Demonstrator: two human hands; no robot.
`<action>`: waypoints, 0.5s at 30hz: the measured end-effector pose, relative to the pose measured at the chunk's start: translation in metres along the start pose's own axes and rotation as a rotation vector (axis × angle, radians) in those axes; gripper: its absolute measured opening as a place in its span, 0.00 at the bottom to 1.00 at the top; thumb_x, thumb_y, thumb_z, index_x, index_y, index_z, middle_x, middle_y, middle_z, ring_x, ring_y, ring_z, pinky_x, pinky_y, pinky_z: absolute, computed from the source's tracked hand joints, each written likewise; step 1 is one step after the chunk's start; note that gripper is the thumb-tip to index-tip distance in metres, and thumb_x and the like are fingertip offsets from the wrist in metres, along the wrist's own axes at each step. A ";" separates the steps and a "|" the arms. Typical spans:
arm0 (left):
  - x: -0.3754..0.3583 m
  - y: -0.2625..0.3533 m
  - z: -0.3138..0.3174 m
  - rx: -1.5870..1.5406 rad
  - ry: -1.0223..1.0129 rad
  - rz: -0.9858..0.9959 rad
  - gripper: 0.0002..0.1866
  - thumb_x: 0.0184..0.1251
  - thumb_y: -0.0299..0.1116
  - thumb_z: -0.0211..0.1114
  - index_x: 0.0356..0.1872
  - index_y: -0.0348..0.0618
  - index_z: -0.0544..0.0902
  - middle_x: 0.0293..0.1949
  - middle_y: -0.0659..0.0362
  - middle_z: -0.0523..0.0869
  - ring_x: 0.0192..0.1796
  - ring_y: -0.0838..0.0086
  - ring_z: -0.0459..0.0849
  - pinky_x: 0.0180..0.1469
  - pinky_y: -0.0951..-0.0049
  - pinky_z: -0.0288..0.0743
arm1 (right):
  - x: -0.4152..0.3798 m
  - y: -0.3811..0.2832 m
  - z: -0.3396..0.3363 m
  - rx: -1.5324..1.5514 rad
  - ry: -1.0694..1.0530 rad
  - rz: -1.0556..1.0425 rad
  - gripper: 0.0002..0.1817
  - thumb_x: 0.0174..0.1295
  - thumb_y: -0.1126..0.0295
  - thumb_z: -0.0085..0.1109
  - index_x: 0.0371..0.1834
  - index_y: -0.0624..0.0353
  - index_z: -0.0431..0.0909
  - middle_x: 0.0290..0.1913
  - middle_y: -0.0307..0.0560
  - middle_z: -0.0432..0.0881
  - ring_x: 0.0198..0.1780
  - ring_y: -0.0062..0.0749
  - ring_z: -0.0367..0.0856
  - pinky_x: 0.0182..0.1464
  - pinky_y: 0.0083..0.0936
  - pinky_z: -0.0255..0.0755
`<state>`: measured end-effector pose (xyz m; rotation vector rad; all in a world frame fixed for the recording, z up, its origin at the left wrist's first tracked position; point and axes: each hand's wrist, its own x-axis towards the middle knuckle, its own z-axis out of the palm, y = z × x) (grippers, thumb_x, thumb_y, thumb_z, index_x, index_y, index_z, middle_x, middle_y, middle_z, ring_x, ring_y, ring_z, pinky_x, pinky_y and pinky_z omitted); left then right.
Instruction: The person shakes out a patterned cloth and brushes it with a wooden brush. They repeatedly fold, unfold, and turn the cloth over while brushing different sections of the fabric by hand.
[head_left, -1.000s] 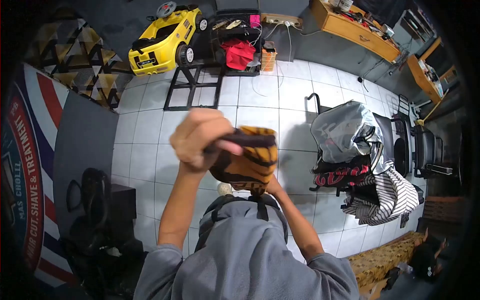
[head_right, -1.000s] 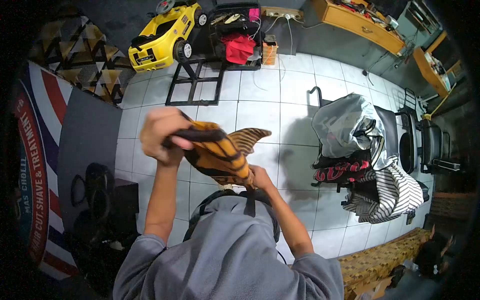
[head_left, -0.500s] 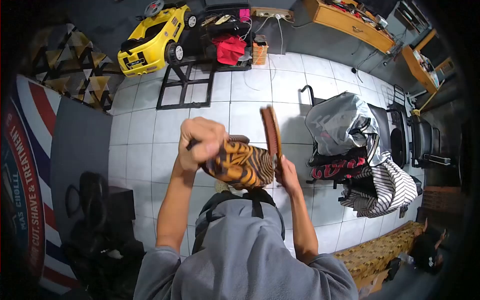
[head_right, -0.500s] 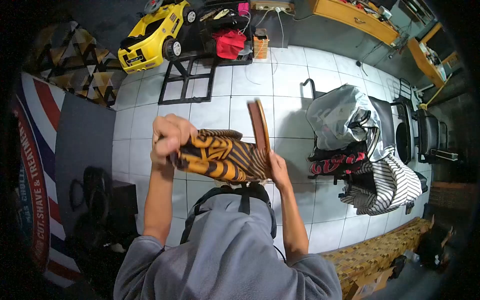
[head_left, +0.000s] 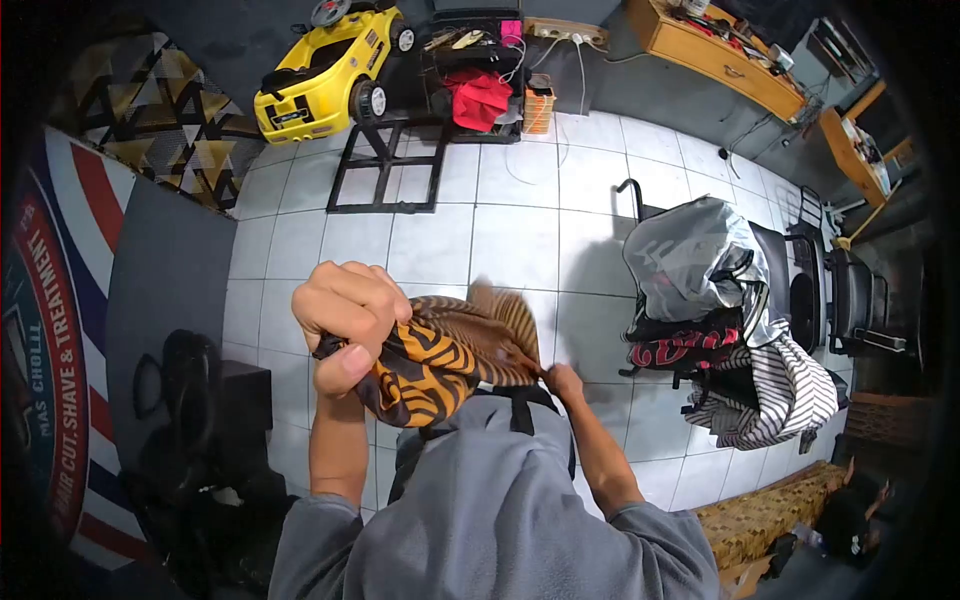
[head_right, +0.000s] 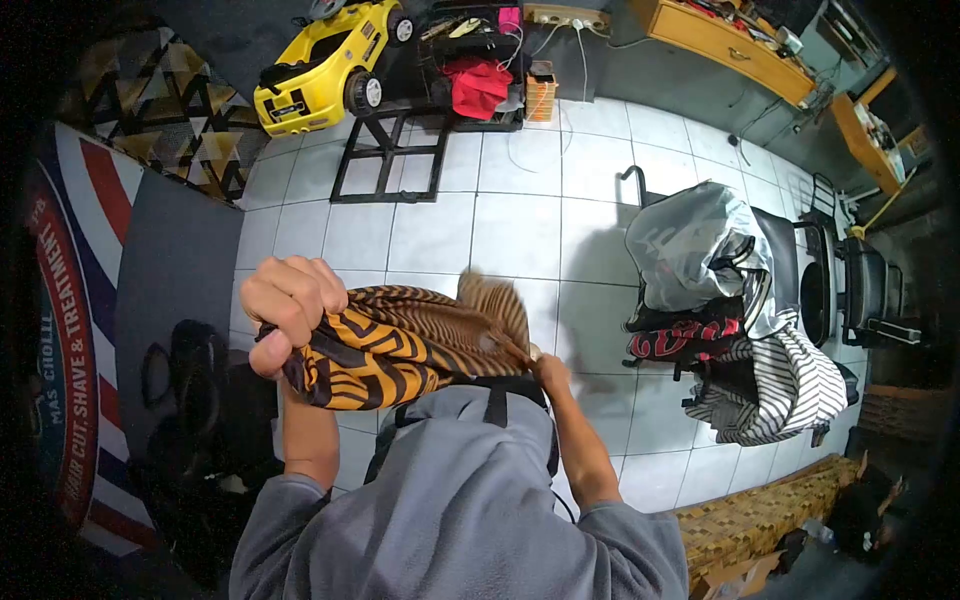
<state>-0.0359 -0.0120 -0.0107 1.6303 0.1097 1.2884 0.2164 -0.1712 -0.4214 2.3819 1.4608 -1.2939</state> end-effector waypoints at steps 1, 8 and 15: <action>0.001 -0.004 -0.001 -0.056 -0.044 0.039 0.17 0.41 0.34 0.56 0.04 0.40 0.62 0.07 0.64 0.60 0.08 0.79 0.53 0.16 0.78 0.51 | -0.002 0.016 0.011 -0.062 -0.001 0.023 0.31 0.60 0.41 0.47 0.37 0.63 0.82 0.40 0.65 0.80 0.45 0.56 0.80 0.44 0.44 0.73; 0.000 -0.003 0.004 -0.024 0.023 -0.086 0.22 0.40 0.40 0.60 0.03 0.42 0.59 0.06 0.65 0.59 0.09 0.76 0.58 0.19 0.79 0.61 | -0.012 -0.017 -0.041 1.209 -0.208 0.114 0.30 0.68 0.43 0.38 0.30 0.61 0.75 0.21 0.38 0.74 0.17 0.22 0.68 0.18 0.22 0.62; 0.013 -0.012 0.029 0.116 0.226 -0.099 0.20 0.51 0.35 0.57 0.07 0.39 0.60 0.11 0.61 0.63 0.14 0.78 0.59 0.19 0.77 0.53 | -0.139 -0.160 -0.166 1.054 0.231 -0.800 0.21 0.72 0.56 0.35 0.28 0.62 0.66 0.20 0.40 0.65 0.20 0.26 0.63 0.22 0.28 0.59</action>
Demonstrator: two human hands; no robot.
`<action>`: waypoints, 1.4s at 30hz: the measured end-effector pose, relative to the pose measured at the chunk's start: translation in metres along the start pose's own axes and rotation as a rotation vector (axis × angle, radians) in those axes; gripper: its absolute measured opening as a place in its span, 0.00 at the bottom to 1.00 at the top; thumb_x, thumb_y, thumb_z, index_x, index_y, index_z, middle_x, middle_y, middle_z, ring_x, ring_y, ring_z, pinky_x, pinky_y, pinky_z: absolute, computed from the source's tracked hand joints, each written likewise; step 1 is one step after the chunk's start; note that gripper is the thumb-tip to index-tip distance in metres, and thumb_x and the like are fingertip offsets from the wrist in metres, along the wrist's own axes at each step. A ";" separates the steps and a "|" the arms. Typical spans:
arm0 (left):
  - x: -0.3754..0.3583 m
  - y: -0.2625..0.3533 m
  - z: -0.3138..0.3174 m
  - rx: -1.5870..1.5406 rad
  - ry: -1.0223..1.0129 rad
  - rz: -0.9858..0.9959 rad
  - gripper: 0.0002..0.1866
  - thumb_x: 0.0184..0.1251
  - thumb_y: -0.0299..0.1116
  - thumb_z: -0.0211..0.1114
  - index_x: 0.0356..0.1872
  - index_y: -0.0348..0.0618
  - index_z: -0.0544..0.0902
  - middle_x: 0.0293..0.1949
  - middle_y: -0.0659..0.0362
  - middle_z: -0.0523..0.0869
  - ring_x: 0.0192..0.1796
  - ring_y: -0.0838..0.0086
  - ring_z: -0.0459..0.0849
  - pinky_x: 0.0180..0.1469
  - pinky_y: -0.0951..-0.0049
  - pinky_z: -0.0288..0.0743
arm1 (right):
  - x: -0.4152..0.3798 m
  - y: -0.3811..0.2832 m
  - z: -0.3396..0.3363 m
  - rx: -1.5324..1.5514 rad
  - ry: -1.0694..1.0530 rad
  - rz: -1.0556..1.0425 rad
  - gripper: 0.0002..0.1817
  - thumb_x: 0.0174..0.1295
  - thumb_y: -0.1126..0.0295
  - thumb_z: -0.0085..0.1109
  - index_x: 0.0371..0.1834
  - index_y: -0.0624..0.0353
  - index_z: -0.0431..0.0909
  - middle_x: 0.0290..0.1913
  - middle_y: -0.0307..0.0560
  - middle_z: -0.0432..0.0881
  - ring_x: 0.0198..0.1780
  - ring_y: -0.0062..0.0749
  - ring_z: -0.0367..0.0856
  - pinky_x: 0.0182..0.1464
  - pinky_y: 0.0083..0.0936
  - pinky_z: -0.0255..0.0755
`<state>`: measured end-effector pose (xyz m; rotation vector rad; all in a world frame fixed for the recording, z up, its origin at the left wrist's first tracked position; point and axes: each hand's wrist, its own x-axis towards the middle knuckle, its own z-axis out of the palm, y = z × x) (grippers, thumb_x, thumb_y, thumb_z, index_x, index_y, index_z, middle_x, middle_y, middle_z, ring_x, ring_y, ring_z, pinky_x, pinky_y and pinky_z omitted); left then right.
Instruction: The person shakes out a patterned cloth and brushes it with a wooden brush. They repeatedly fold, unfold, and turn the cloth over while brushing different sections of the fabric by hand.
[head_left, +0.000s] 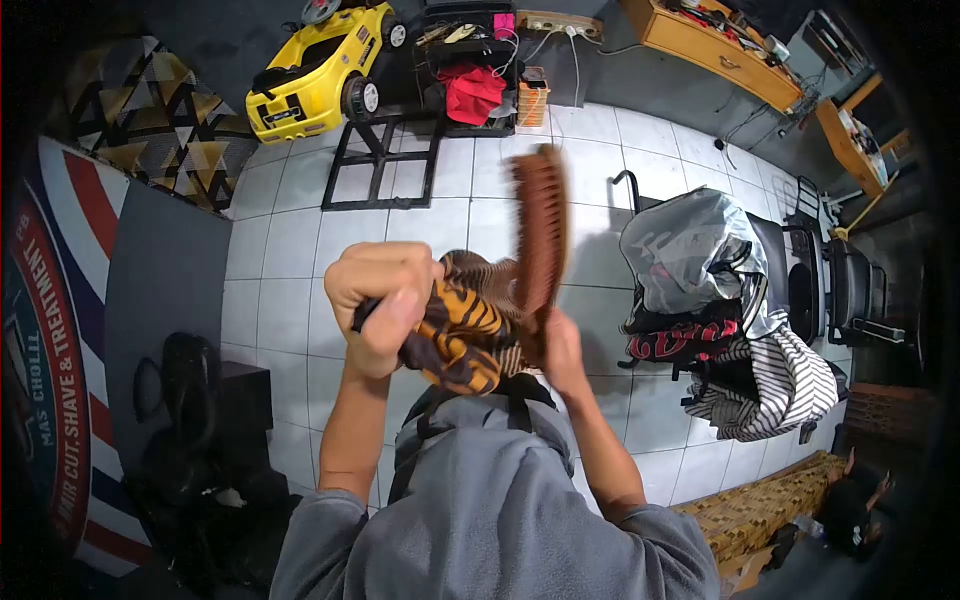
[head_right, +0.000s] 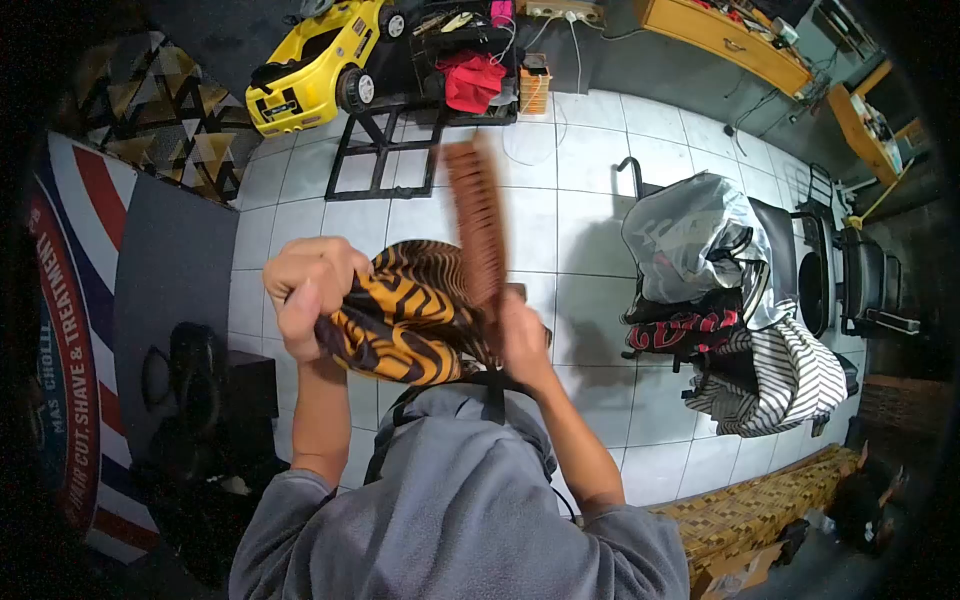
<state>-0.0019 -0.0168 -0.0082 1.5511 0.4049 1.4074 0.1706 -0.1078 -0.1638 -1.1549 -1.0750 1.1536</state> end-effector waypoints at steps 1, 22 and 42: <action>0.001 0.000 0.006 -0.006 0.067 -0.032 0.20 0.52 0.33 0.56 0.07 0.39 0.60 0.11 0.61 0.64 0.14 0.78 0.59 0.19 0.77 0.54 | 0.000 -0.006 0.011 -0.112 -0.072 -0.144 0.19 0.72 0.60 0.36 0.29 0.63 0.65 0.20 0.44 0.66 0.21 0.31 0.64 0.24 0.30 0.60; 0.005 -0.010 0.001 0.647 0.233 0.458 0.26 0.72 0.41 0.50 0.14 0.36 0.71 0.15 0.58 0.69 0.16 0.74 0.68 0.18 0.78 0.59 | 0.003 0.088 -0.022 0.487 -0.091 0.603 0.25 0.70 0.45 0.37 0.23 0.52 0.63 0.16 0.27 0.51 0.14 0.13 0.48 0.16 0.17 0.42; -0.009 0.007 -0.015 0.965 0.173 0.373 0.30 0.55 0.60 0.61 0.18 0.38 0.71 0.17 0.61 0.68 0.19 0.74 0.66 0.22 0.78 0.60 | -0.082 0.302 -0.090 -0.943 -0.247 0.803 0.37 0.61 0.39 0.42 0.35 0.69 0.81 0.37 0.71 0.79 0.42 0.60 0.80 0.44 0.47 0.72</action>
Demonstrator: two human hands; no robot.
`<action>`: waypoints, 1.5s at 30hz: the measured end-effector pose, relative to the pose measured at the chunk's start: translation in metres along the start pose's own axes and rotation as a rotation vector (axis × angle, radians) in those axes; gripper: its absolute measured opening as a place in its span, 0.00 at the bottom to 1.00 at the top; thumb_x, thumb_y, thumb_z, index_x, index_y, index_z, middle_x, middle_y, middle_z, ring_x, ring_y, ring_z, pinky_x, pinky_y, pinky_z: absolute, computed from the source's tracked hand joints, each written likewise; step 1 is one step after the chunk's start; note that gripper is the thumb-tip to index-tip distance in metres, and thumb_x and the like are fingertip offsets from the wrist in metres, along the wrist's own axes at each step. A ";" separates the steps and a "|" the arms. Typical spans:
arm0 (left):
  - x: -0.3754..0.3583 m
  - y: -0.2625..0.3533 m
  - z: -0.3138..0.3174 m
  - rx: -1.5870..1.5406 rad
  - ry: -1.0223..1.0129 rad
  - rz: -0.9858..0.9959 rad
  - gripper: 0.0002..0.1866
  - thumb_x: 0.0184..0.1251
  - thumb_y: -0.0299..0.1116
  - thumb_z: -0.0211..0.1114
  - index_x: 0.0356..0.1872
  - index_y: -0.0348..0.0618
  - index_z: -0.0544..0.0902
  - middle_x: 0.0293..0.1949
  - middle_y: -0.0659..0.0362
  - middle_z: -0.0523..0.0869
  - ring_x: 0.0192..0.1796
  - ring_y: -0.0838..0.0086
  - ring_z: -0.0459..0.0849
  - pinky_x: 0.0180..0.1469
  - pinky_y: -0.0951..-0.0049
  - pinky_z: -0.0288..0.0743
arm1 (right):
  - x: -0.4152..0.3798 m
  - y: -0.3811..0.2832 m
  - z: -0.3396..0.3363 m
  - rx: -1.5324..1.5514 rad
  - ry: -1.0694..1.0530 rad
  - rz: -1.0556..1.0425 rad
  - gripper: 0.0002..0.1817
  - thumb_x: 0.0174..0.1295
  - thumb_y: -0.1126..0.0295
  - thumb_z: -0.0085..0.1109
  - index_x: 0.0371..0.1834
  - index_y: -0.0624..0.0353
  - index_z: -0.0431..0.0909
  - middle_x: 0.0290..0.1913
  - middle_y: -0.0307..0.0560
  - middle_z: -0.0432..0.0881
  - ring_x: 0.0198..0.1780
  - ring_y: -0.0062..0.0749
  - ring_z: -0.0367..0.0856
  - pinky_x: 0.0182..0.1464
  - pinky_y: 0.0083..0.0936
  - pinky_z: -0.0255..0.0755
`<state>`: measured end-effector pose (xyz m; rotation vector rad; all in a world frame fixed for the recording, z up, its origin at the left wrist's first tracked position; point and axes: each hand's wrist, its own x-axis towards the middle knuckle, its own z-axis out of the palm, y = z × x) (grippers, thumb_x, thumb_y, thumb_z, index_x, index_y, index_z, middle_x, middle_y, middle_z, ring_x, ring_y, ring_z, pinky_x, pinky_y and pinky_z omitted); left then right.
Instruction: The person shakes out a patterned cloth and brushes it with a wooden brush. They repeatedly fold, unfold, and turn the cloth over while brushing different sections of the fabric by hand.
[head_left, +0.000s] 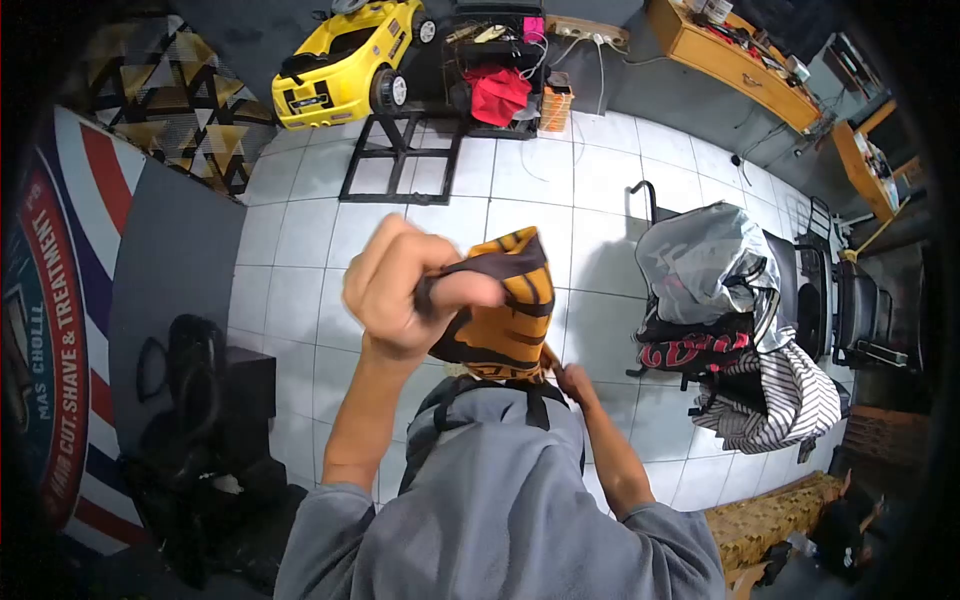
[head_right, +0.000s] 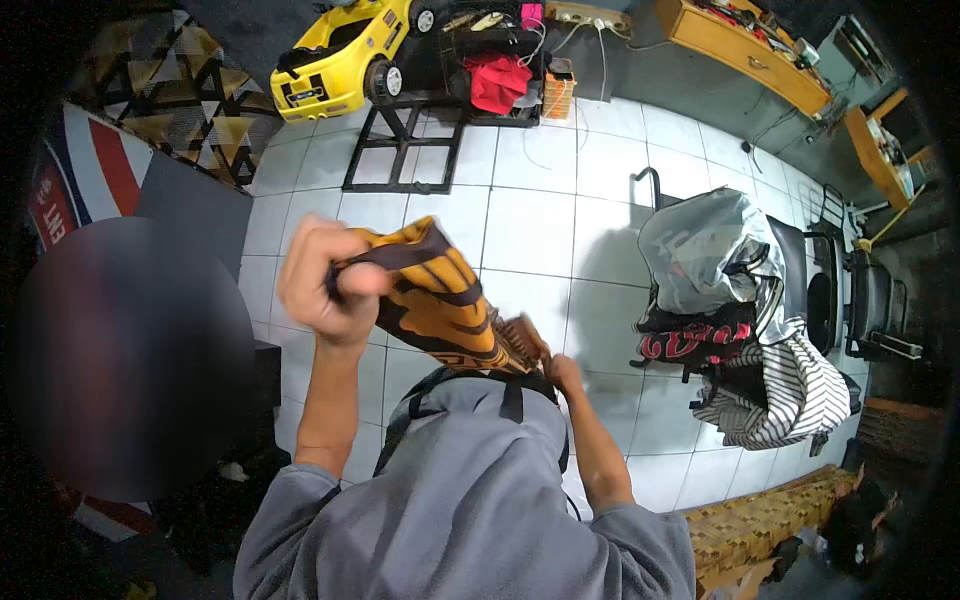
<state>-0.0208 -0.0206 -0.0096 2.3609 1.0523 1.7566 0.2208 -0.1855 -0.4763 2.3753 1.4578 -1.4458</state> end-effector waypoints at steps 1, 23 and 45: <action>-0.001 -0.001 0.003 -0.041 -0.086 -0.038 0.30 0.48 0.60 0.64 0.20 0.38 0.72 0.18 0.62 0.69 0.20 0.76 0.66 0.22 0.79 0.58 | -0.011 -0.027 -0.024 0.090 -0.006 -0.033 0.37 0.63 0.38 0.40 0.32 0.69 0.80 0.28 0.65 0.81 0.34 0.53 0.82 0.36 0.42 0.73; 0.009 -0.011 0.017 -0.084 0.352 0.079 0.13 0.68 0.35 0.59 0.29 0.38 0.70 0.27 0.60 0.71 0.30 0.76 0.67 0.34 0.78 0.64 | -0.031 -0.031 -0.005 -0.170 0.135 -0.215 0.33 0.65 0.43 0.44 0.26 0.68 0.79 0.26 0.63 0.80 0.33 0.51 0.81 0.37 0.41 0.73; 0.005 -0.033 0.017 -0.182 0.092 0.160 0.17 0.42 0.39 0.76 0.22 0.40 0.75 0.18 0.60 0.71 0.18 0.70 0.71 0.19 0.77 0.63 | -0.057 -0.082 -0.048 0.027 -0.118 -0.371 0.32 0.61 0.40 0.48 0.30 0.65 0.78 0.25 0.54 0.78 0.34 0.40 0.79 0.37 0.36 0.71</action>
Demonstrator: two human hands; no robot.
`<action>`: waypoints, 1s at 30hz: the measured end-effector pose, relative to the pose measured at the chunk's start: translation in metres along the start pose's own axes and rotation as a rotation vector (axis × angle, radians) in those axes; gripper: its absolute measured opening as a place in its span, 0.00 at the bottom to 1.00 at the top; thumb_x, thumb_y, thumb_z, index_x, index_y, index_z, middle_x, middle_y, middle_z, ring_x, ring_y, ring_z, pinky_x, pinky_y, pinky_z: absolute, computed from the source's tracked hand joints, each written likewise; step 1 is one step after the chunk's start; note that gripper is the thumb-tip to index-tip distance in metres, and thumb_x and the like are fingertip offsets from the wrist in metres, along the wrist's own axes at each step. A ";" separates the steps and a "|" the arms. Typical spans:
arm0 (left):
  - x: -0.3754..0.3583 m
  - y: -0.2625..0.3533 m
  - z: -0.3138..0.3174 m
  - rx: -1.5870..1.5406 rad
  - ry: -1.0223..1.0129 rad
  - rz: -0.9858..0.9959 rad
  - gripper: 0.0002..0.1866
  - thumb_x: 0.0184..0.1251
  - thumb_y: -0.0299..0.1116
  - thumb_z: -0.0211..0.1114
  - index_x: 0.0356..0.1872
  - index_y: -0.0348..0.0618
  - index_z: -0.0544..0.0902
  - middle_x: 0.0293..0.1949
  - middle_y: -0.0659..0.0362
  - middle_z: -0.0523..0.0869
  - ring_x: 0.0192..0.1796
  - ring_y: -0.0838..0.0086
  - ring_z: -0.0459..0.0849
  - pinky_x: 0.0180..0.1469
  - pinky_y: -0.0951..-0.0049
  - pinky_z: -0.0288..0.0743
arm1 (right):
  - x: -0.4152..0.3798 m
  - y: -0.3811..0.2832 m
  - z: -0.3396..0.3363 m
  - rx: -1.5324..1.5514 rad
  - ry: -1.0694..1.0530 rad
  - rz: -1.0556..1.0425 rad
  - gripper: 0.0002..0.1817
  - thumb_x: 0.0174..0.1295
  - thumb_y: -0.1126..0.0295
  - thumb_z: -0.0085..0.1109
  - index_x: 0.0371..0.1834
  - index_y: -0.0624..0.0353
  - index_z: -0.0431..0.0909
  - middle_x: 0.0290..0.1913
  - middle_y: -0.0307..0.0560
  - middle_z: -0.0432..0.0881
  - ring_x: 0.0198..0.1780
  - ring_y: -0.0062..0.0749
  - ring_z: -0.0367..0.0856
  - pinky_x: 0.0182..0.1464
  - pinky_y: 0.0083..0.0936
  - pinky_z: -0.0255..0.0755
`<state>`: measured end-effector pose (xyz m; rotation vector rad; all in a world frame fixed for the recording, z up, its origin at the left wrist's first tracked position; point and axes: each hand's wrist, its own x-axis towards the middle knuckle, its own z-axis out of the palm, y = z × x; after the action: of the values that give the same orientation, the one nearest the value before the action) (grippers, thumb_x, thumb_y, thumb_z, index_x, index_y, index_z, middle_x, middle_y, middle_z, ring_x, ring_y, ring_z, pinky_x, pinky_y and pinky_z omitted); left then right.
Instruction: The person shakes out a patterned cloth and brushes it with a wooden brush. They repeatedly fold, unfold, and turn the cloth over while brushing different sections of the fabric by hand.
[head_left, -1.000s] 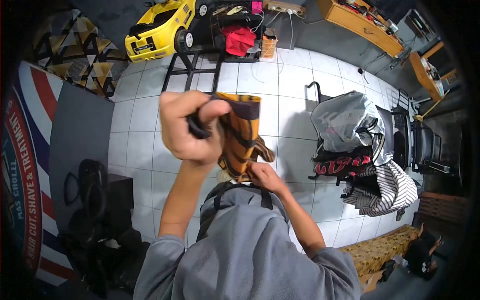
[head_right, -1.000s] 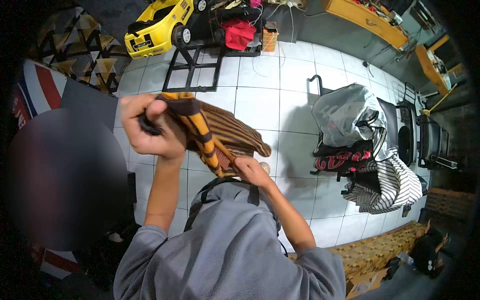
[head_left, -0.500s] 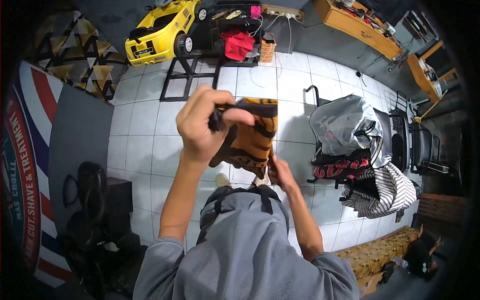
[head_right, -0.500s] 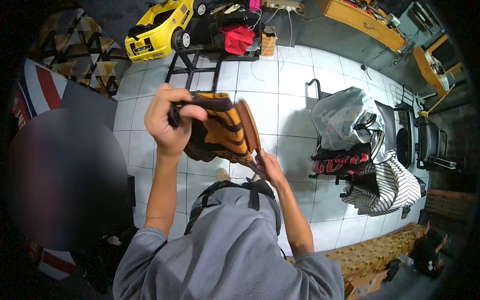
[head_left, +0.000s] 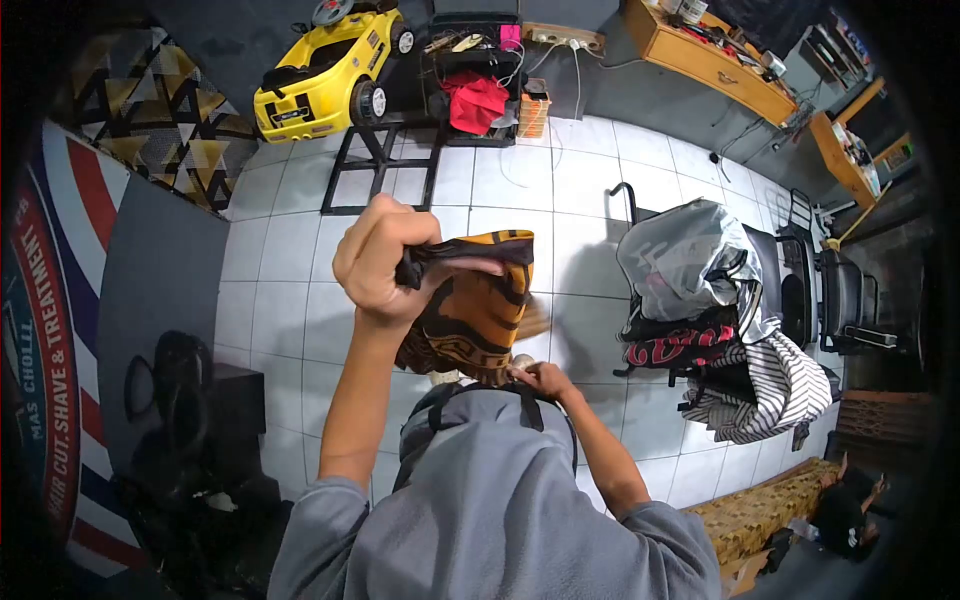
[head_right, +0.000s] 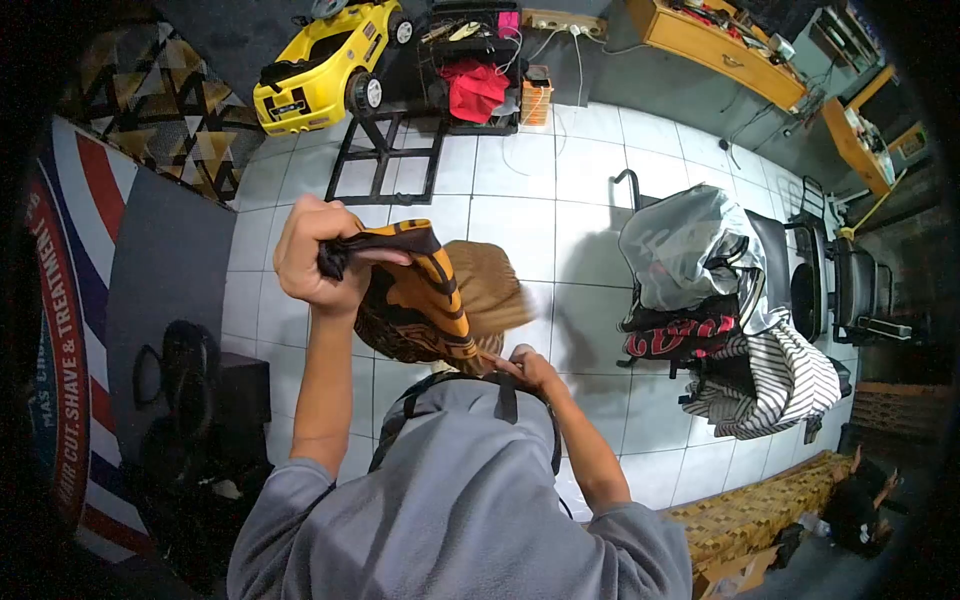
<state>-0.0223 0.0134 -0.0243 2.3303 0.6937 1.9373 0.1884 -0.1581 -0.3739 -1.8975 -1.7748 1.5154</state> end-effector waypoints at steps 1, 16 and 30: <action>0.001 0.001 0.001 0.003 0.043 0.002 0.20 0.42 0.41 0.76 0.21 0.39 0.74 0.17 0.60 0.70 0.18 0.71 0.71 0.19 0.78 0.62 | 0.000 0.020 0.010 -0.119 0.031 0.194 0.36 0.59 0.36 0.48 0.35 0.66 0.80 0.31 0.60 0.82 0.42 0.47 0.82 0.44 0.40 0.73; 0.003 0.020 0.025 -0.215 -0.731 -0.143 0.15 0.38 0.27 0.73 0.23 0.40 0.72 0.23 0.59 0.74 0.23 0.66 0.76 0.25 0.71 0.69 | -0.067 -0.119 -0.102 1.371 -0.321 -0.375 0.32 0.63 0.36 0.42 0.18 0.56 0.61 0.10 0.31 0.53 0.10 0.15 0.49 0.12 0.17 0.42; 0.016 0.017 0.009 -0.004 -0.094 -0.072 0.15 0.33 0.19 0.71 0.21 0.40 0.72 0.19 0.60 0.69 0.20 0.71 0.69 0.20 0.75 0.61 | 0.000 0.078 0.026 -0.168 0.169 0.504 0.38 0.54 0.31 0.50 0.26 0.62 0.84 0.36 0.61 0.83 0.46 0.53 0.81 0.48 0.43 0.73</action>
<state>-0.0068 0.0062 -0.0059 2.3416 0.7536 1.7855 0.2227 -0.1949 -0.4391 -2.6182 -1.4593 1.3058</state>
